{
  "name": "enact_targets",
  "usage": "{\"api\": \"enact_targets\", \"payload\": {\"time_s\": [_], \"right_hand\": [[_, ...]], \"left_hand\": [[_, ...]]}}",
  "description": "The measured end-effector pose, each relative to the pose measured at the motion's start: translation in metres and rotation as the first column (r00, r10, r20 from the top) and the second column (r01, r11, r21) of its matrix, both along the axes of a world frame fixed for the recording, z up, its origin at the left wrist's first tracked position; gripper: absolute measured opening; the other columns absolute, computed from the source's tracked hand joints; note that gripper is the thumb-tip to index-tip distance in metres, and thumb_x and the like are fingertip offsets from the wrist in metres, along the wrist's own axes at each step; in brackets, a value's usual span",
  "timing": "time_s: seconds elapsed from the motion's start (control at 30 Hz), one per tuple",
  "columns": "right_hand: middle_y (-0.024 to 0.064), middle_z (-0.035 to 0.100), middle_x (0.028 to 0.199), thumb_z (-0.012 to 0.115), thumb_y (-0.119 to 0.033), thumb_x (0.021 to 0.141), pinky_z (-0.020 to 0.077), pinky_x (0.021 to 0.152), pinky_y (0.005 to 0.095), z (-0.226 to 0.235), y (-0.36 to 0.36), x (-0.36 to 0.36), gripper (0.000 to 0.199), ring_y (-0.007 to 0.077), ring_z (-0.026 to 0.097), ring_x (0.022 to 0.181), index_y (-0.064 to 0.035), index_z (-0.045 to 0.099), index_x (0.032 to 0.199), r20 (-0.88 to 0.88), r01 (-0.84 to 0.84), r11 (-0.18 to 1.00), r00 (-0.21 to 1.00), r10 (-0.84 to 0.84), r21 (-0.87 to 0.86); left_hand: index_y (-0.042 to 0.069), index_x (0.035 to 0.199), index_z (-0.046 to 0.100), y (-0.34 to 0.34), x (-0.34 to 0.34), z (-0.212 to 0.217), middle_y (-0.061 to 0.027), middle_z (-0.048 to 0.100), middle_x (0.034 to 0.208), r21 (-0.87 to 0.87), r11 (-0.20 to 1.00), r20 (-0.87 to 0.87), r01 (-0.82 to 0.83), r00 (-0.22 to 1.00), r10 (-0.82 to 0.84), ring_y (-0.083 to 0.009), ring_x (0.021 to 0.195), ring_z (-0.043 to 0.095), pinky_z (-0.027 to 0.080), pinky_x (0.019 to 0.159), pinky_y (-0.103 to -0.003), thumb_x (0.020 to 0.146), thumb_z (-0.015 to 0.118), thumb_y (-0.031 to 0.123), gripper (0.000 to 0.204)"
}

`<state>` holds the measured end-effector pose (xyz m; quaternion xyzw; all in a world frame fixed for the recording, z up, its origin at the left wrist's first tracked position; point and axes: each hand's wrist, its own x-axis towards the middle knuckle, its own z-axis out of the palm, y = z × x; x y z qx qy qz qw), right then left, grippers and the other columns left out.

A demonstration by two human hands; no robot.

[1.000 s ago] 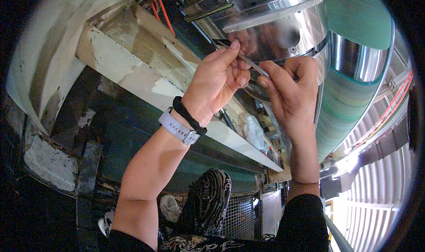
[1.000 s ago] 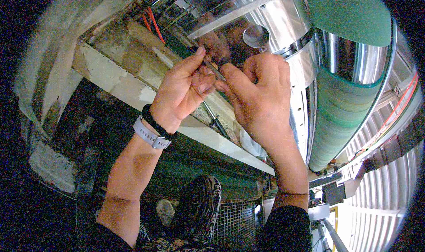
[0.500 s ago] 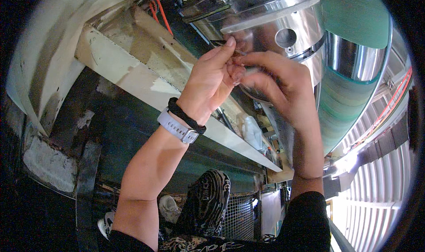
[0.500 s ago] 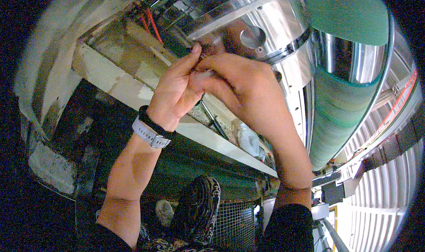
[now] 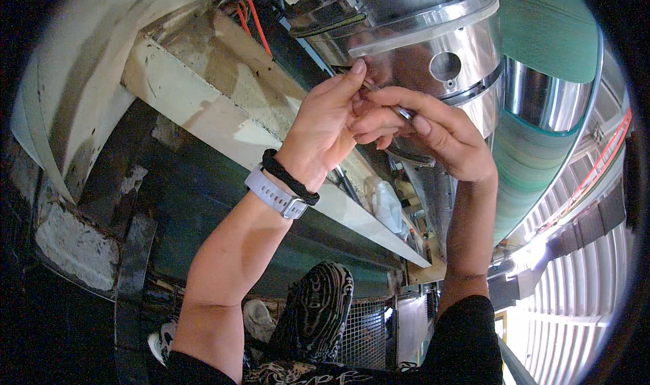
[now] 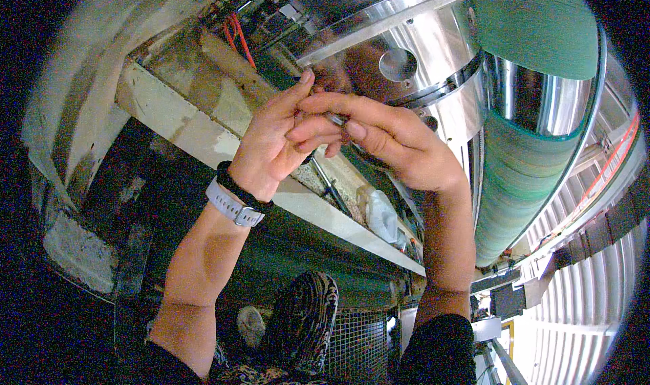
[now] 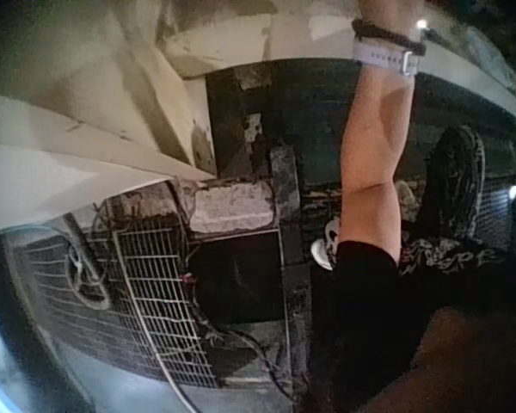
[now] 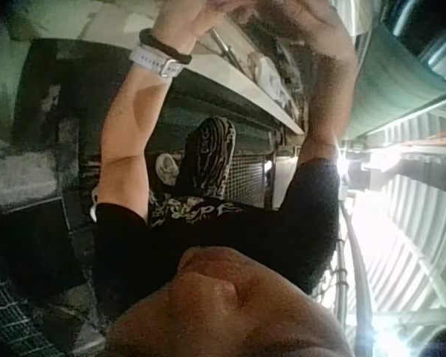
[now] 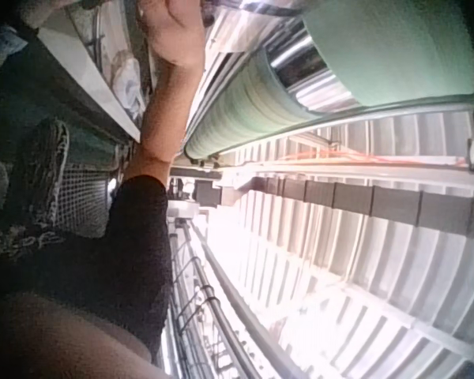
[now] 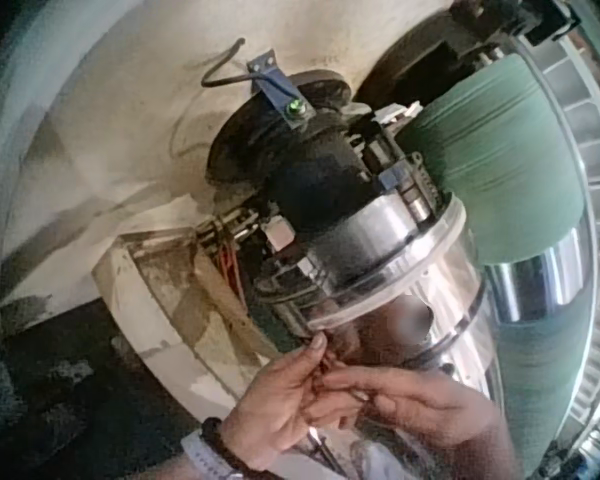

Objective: The person uses an allen key to loosen and tighten bolts on a large metallic cylinder of an industrial machine, working on multiple points along the roller while standing on a metal grate platform.

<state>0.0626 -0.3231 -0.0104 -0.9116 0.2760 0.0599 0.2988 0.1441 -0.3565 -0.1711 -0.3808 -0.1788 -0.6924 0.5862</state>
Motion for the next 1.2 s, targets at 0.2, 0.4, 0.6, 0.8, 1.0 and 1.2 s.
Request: {"api": "enact_targets", "payload": {"time_s": [0.2, 0.4, 0.6, 0.8, 1.0, 1.2], "right_hand": [[0.0124, 0.057, 0.101, 0.039, -0.025, 0.095, 0.0478, 0.077, 0.0316, 0.013, -0.002, 0.023, 0.038, 0.0204, 0.060, 0.085, 0.0029, 0.040, 0.121, -0.214, 0.106, 0.925, 0.976, -0.028, 0.365], [0.0082, 0.062, 0.077, 0.056, -0.020, 0.087, 0.0479, 0.059, 0.0261, 0.004, 0.002, 0.046, 0.026, 0.0154, 0.060, 0.063, 0.0021, 0.054, 0.099, -0.355, 0.038, 0.986, 0.930, -0.094, -0.160], [0.0146, 0.057, 0.064, 0.050, -0.031, 0.089, 0.0435, 0.050, 0.0346, -0.020, 0.007, 0.042, 0.030, 0.0295, 0.056, 0.054, -0.0042, 0.060, 0.080, 0.004, 0.049, 0.597, 0.997, -0.078, -0.801], [0.0033, 0.051, 0.056, 0.039, -0.023, 0.093, 0.0334, 0.039, 0.0231, -0.026, 0.016, 0.043, 0.027, 0.0084, 0.045, 0.043, -0.0020, 0.053, 0.103, 0.381, 0.419, 0.774, 0.891, -0.249, -0.474], [0.0041, 0.048, 0.051, 0.032, -0.023, 0.094, 0.0287, 0.033, 0.0193, -0.034, 0.019, 0.041, 0.033, 0.0080, 0.040, 0.036, 0.0005, 0.049, 0.109, 0.467, 0.484, 0.751, 0.844, -0.265, -0.449], [0.0081, 0.052, 0.057, 0.033, -0.031, 0.096, 0.0370, 0.039, 0.0214, -0.042, 0.021, 0.033, 0.036, 0.0111, 0.044, 0.040, 0.0014, 0.048, 0.101, 0.504, 0.474, 0.802, 0.824, -0.258, -0.364]], "left_hand": [[0.005, 0.094, 0.057, -0.004, -0.003, 0.000, -0.0029, 0.060, 0.082, 0.237, 0.971, 0.046, -0.025, 0.999, 0.015, -0.0105, 0.064, 0.055, 0.044, 0.052, -0.023, 0.092, 0.048, 0.027, 0.024], [0.005, 0.094, 0.057, -0.006, -0.004, 0.003, -0.0022, 0.060, 0.082, 0.303, 0.953, -0.020, 0.017, 1.000, -0.011, -0.0099, 0.066, 0.055, 0.045, 0.055, -0.023, 0.093, 0.048, 0.026, 0.023], [0.003, 0.092, 0.054, -0.013, -0.003, -0.004, -0.0037, 0.056, 0.071, 0.128, 0.991, -0.087, -0.040, 0.995, 0.051, -0.0104, 0.052, 0.047, 0.038, 0.048, -0.023, 0.093, 0.047, 0.022, 0.021], [0.003, 0.088, 0.054, -0.011, -0.003, -0.003, -0.0050, 0.054, 0.069, 0.194, 0.981, -0.042, -0.020, 0.999, 0.029, -0.0112, 0.052, 0.046, 0.037, 0.047, -0.023, 0.093, 0.047, 0.021, 0.019], [0.004, 0.083, 0.051, -0.007, -0.005, -0.001, -0.0055, 0.054, 0.069, 0.243, 0.970, -0.045, -0.025, 0.998, 0.037, -0.0117, 0.050, 0.046, 0.036, 0.045, -0.023, 0.092, 0.049, 0.020, 0.019], [0.007, 0.095, 0.054, -0.007, -0.011, 0.000, 0.0008, 0.051, 0.064, 0.312, 0.939, 0.110, -0.142, 0.987, 0.113, -0.0073, 0.050, 0.042, 0.034, 0.043, -0.020, 0.093, 0.046, 0.027, 0.022]]}}
